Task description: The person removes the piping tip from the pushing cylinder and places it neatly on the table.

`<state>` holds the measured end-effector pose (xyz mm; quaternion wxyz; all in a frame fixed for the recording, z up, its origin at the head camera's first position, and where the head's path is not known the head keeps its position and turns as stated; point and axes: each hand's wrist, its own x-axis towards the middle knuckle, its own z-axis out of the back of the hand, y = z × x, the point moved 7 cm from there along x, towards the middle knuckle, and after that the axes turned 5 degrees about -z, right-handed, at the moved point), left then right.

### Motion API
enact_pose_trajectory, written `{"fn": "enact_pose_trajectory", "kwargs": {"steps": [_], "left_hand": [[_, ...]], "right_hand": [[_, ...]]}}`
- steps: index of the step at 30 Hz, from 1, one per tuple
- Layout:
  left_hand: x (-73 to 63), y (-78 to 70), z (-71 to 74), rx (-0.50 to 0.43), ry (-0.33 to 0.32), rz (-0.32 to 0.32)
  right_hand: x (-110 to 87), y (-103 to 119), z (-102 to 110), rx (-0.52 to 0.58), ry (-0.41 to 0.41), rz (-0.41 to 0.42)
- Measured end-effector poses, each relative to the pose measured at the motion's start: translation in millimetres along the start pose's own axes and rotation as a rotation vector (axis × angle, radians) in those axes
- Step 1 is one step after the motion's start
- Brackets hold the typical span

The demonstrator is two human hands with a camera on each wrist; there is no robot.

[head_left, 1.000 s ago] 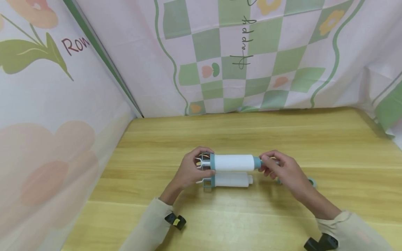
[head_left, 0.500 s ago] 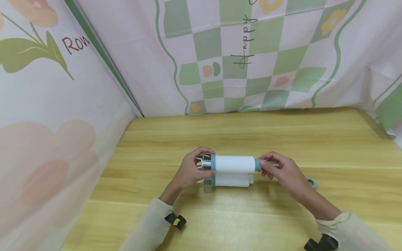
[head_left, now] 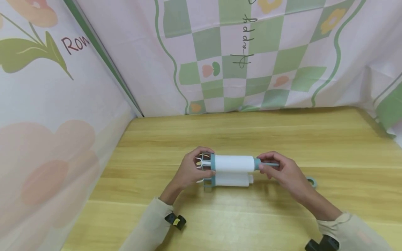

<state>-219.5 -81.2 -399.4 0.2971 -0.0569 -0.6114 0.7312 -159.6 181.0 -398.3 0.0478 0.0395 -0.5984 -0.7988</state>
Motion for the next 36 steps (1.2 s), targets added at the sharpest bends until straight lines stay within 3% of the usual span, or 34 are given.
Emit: {"fn": "enact_pose_trajectory", "kwargs": {"steps": [16, 27, 36], "left_hand": [[-1.0, -0.2, -0.8, -0.012, 0.007, -0.004], [-0.9, 0.9, -1.2, -0.021, 0.007, 0.005], [-1.7, -0.7, -0.9, -0.034, 0.007, 0.008]], "right_hand": [[4.0, -0.5, 1.1, -0.035, -0.048, -0.068], [3.2, -0.7, -0.2, -0.091, -0.045, -0.044], [1.1, -0.8, -1.6, -0.018, -0.011, -0.002]]}}
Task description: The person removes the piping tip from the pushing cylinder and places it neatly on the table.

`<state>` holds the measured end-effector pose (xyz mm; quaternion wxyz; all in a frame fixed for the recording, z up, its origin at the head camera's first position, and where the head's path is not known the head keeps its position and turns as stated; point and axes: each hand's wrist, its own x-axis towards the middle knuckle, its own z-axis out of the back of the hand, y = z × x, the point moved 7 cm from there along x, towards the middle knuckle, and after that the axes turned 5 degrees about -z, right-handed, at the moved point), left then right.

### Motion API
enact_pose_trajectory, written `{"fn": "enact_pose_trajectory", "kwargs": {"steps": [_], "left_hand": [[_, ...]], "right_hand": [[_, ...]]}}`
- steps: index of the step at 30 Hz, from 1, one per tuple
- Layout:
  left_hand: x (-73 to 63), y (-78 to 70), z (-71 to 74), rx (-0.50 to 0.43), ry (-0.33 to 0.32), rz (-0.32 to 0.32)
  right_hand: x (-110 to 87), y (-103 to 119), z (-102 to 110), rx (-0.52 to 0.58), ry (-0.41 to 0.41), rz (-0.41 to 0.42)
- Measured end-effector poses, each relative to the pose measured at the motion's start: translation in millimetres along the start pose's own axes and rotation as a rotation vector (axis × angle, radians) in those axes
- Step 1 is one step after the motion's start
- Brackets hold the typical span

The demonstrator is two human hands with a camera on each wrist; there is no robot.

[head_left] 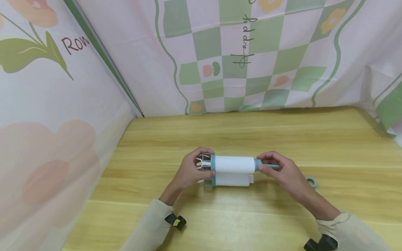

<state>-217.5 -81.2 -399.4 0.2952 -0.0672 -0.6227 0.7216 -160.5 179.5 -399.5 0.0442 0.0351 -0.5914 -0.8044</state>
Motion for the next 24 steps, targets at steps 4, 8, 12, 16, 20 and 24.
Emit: {"fn": "enact_pose_trajectory", "kwargs": {"steps": [4, 8, 12, 16, 20, 24], "left_hand": [[-0.6, -0.5, -0.2, -0.002, 0.0, -0.002], [-0.8, -0.3, -0.6, 0.002, 0.0, -0.005], [-1.2, -0.9, -0.7, 0.004, -0.002, -0.009], [-1.6, -1.2, -0.9, 0.001, -0.002, -0.008], [-1.5, -1.0, -1.6, -0.016, -0.002, -0.002], [-1.2, -0.2, -2.6, -0.023, 0.002, 0.002]], "right_hand": [[-1.2, 1.2, -0.5, 0.018, 0.004, 0.039], [-1.4, 1.2, 0.3, 0.007, 0.012, 0.032], [-0.5, 1.5, 3.3, -0.03, -0.003, -0.007], [0.8, 2.7, 5.4, -0.055, -0.025, -0.032], [1.9, 3.6, 4.4, -0.051, -0.024, -0.036], [1.7, 3.4, 3.0, -0.042, -0.018, -0.029]]}}
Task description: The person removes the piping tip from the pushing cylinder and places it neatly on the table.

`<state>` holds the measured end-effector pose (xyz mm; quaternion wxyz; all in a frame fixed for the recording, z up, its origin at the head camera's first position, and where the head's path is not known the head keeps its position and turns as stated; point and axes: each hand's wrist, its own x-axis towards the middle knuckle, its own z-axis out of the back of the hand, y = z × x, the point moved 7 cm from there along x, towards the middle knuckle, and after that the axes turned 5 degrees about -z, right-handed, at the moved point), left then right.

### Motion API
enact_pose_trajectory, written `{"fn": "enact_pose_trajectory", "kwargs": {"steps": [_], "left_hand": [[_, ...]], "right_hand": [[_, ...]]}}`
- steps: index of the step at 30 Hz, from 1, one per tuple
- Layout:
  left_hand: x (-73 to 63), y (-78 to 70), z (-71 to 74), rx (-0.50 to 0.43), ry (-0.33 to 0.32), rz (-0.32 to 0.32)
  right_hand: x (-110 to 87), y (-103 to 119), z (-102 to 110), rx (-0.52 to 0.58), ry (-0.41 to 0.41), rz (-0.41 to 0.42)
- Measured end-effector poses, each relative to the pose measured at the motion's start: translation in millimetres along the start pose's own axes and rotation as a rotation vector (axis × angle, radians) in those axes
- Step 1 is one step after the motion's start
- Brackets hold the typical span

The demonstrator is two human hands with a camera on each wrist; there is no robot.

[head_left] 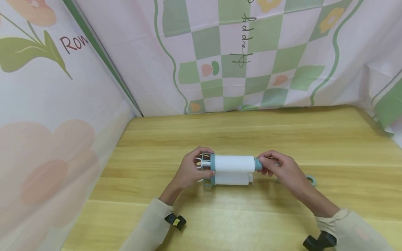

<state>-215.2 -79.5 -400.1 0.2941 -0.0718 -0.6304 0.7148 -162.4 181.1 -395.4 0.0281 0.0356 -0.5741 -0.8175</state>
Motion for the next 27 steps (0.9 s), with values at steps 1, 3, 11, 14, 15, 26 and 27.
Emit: {"fn": "enact_pose_trajectory", "kwargs": {"steps": [1, 3, 11, 14, 15, 26, 27], "left_hand": [[0.0, 0.1, -0.1, 0.003, 0.002, 0.0], [0.0, 0.4, 0.1, 0.008, 0.002, -0.001], [-0.7, -0.5, 2.0, 0.018, -0.006, -0.005], [-1.0, -1.5, 2.2, 0.03, -0.007, -0.015], [-1.1, -1.7, 2.2, 0.032, -0.007, -0.017], [-1.2, 2.4, 3.7, 0.026, -0.007, -0.001], [-1.2, 2.3, 3.7, 0.023, -0.006, 0.001]], "right_hand": [[-0.2, 0.1, -0.4, 0.003, 0.0, 0.004], [-0.5, 0.3, -0.8, 0.007, 0.006, 0.008], [-2.2, 0.3, -1.0, 0.026, 0.015, 0.023], [-2.7, -0.2, -1.5, 0.044, 0.015, 0.04], [-2.9, -0.6, -1.7, 0.05, 0.016, 0.043], [-1.2, -1.0, -1.7, 0.017, 0.002, 0.034], [-0.6, -0.6, -1.4, 0.01, -0.001, 0.029]]}}
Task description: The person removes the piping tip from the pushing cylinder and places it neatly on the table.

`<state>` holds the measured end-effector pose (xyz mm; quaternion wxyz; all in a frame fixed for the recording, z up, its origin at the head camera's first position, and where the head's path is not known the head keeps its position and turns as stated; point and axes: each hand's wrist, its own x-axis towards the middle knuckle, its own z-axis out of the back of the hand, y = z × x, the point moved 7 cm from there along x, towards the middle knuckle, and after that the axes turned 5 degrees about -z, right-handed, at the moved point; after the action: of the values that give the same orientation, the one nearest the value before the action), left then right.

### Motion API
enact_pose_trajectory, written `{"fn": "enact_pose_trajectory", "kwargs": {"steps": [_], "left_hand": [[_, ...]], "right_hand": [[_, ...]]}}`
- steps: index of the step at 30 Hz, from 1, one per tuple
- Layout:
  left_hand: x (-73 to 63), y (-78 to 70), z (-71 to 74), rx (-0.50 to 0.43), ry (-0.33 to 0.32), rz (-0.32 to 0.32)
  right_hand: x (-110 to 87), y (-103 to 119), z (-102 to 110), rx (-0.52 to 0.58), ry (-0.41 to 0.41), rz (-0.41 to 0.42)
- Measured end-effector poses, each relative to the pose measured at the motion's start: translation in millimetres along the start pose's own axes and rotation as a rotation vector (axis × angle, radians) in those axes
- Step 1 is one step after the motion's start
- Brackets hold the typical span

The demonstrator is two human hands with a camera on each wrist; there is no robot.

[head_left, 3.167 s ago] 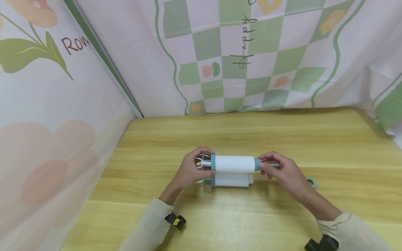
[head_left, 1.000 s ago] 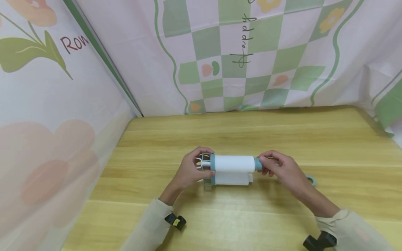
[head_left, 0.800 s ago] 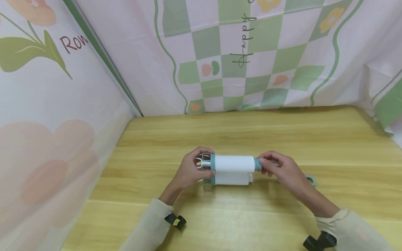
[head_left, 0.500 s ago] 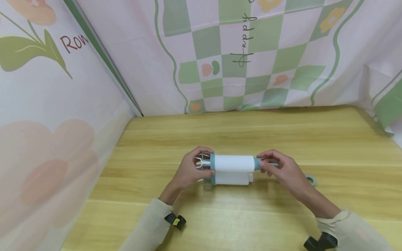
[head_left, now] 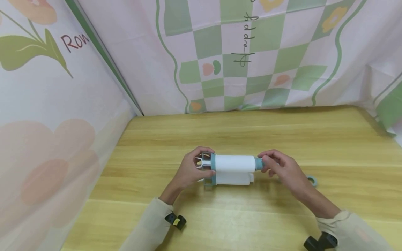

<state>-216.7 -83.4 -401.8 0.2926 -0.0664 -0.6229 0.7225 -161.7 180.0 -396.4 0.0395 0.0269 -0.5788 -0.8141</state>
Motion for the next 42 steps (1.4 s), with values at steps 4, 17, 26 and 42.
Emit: {"fn": "enact_pose_trajectory", "kwargs": {"steps": [4, 17, 26, 42], "left_hand": [[0.3, -0.3, 0.1, -0.002, 0.002, 0.002], [0.1, 0.4, -0.3, 0.009, 0.005, 0.008], [-0.6, -1.0, 0.2, 0.002, -0.002, 0.005], [-0.2, -1.8, 0.0, -0.027, -0.008, -0.034]], "right_hand": [[1.5, 1.2, 0.9, -0.013, -0.006, -0.024], [2.1, 0.8, -3.0, 0.023, 0.015, -0.045], [0.8, 0.3, -3.0, 0.008, 0.002, -0.001], [-1.8, 2.3, -3.3, 0.122, 0.055, 0.09]]}}
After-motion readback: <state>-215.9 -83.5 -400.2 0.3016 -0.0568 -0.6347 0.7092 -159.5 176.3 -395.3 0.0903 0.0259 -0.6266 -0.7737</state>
